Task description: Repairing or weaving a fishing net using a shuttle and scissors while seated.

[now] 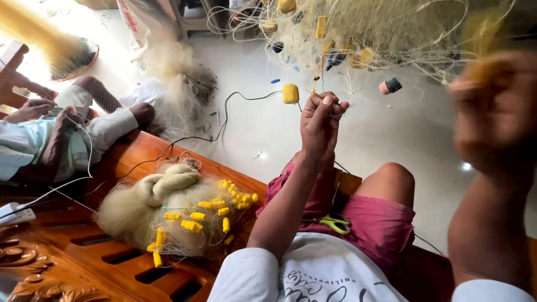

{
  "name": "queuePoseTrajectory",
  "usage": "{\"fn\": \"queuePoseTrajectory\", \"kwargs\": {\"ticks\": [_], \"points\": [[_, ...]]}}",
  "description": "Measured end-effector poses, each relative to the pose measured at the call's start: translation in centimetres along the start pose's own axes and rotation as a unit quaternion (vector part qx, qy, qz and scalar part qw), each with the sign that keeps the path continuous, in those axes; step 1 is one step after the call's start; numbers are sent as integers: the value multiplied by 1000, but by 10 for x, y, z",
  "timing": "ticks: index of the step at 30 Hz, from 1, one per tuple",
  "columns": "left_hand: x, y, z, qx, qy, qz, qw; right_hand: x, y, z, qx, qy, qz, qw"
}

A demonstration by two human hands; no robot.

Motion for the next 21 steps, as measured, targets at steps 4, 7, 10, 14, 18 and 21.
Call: {"fn": "queuePoseTrajectory", "kwargs": {"ticks": [4,7,10,14,18,21], "points": [[1,1,0,-11,16,-4,1000,27,35,-9,-226,51,-419,878],[-3,-3,-1,-22,21,-1,1000,20,40,-20,-332,187,-324,866],[2,8,-5,-39,27,13,999,-19,33,-10,-251,114,-82,958],[3,10,-11,-36,26,18,999,-38,17,5,-125,54,20,991],[7,16,-18,-54,29,29,998,-51,27,36,-62,53,124,989],[10,20,-22,-55,31,46,997,-69,40,55,-35,42,124,991]]}}
Point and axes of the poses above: each hand's wrist, its own z-axis towards the middle knuckle, its own y-axis out of the palm, x = y × z, the point moved 9 cm from there along z, towards the middle knuckle
